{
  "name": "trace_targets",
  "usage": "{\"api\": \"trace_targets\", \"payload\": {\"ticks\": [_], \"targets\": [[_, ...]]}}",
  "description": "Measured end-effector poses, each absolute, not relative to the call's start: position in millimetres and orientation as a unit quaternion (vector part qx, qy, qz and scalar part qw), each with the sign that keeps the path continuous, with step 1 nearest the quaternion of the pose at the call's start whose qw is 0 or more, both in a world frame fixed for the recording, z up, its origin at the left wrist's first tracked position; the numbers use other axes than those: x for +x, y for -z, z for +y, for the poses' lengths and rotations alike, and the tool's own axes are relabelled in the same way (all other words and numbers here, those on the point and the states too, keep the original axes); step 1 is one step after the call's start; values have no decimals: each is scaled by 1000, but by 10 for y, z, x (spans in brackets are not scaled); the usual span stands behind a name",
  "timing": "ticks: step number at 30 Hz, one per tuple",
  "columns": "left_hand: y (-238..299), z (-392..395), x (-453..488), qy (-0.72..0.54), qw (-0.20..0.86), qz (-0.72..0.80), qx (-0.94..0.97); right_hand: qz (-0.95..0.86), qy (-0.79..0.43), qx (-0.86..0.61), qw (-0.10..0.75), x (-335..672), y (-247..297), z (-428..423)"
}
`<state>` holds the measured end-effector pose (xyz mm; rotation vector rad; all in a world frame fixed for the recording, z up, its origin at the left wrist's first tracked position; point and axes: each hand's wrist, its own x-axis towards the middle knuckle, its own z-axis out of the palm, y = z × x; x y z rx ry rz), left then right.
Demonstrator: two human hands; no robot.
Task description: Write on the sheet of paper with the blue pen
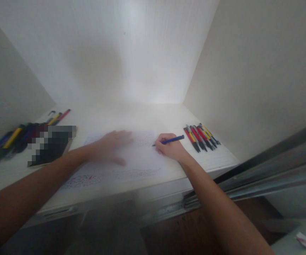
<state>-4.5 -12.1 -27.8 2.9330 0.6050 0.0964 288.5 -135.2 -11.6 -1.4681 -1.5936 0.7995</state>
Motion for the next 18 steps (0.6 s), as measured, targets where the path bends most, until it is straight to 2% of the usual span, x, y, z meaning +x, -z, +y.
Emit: {"api": "trace_targets", "payload": {"ticks": [18], "targets": [[185,-195,-31,-17,79,216,973,-626,-319,-581,412,2895,131,-1353]]}}
